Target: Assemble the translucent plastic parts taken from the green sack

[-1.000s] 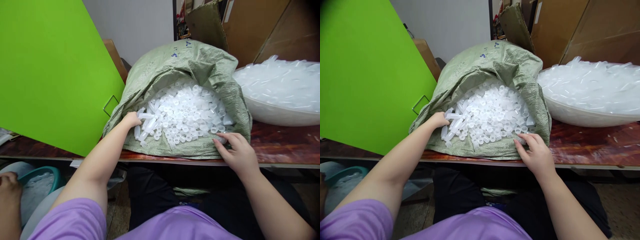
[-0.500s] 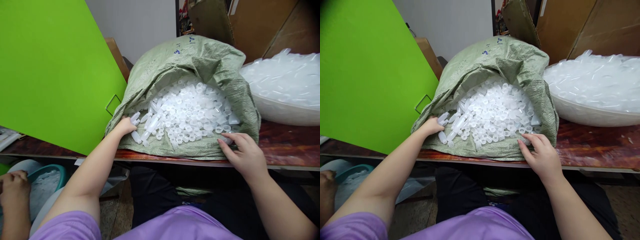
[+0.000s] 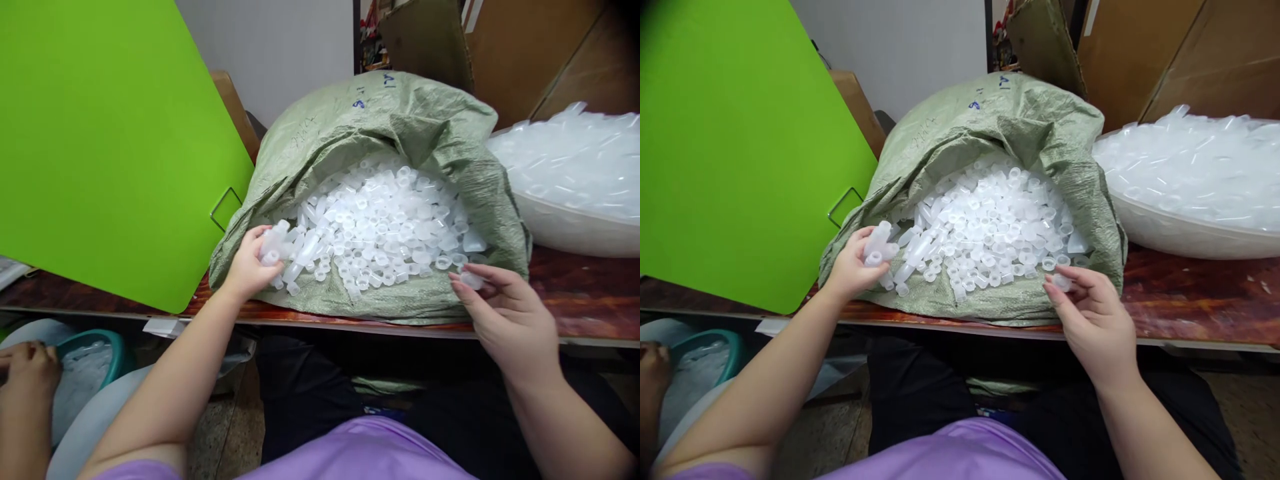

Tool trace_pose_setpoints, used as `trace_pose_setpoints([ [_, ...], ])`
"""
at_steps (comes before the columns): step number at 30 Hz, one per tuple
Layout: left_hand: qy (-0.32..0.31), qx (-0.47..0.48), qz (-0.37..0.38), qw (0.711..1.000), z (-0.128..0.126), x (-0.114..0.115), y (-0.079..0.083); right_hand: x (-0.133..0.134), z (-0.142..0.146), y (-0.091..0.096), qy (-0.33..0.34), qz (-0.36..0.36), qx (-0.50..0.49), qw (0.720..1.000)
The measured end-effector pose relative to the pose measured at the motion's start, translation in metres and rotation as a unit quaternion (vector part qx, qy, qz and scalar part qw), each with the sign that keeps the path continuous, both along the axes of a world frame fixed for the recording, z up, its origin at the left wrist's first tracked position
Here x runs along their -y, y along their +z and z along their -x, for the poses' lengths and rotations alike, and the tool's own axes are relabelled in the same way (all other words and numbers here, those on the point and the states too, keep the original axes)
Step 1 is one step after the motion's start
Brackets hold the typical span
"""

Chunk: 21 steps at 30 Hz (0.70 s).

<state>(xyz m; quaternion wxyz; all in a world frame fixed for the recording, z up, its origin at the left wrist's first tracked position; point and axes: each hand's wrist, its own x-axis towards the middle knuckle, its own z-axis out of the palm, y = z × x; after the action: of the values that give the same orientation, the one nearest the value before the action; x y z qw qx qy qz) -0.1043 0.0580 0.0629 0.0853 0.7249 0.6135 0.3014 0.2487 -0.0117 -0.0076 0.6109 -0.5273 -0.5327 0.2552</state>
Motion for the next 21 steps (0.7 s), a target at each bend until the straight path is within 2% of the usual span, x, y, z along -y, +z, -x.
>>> trace_pose_setpoints([
  [2, -0.076, 0.078, 0.068, 0.992, -0.029, 0.031, 0.008, 0.010, 0.020, 0.016, 0.079, 0.016, -0.085, 0.993],
  [3, -0.121, 0.118, 0.124, 0.978, -0.044, 0.047, 0.010, 0.015, 0.029, 0.024, 0.118, 0.017, -0.105, 0.987],
  [5, -0.219, 0.186, 0.233, 0.929, -0.071, 0.075, 0.010, 0.024, 0.045, 0.041, 0.190, 0.002, -0.134, 0.973],
  [7, -0.265, 0.256, 0.328, 0.870, -0.091, 0.097, 0.002, 0.031, 0.054, 0.051, 0.261, 0.010, -0.140, 0.955],
  [10, -0.256, 0.378, 0.460, 0.762, -0.104, 0.116, -0.019, 0.037, 0.053, 0.048, 0.354, 0.069, -0.115, 0.926],
  [12, -0.235, 0.439, 0.525, 0.690, -0.107, 0.122, -0.034, 0.040, 0.047, 0.038, 0.380, 0.110, -0.109, 0.912],
  [14, -0.235, 0.462, 0.573, 0.635, -0.108, 0.125, -0.046, 0.044, 0.040, 0.028, 0.390, 0.151, -0.122, 0.900],
  [17, -0.243, 0.456, 0.629, 0.581, -0.111, 0.124, -0.059, 0.046, 0.031, 0.018, 0.413, 0.204, -0.129, 0.878],
  [21, -0.232, 0.421, 0.682, 0.550, -0.116, 0.118, -0.067, 0.040, 0.020, 0.014, 0.438, 0.178, -0.079, 0.878],
])
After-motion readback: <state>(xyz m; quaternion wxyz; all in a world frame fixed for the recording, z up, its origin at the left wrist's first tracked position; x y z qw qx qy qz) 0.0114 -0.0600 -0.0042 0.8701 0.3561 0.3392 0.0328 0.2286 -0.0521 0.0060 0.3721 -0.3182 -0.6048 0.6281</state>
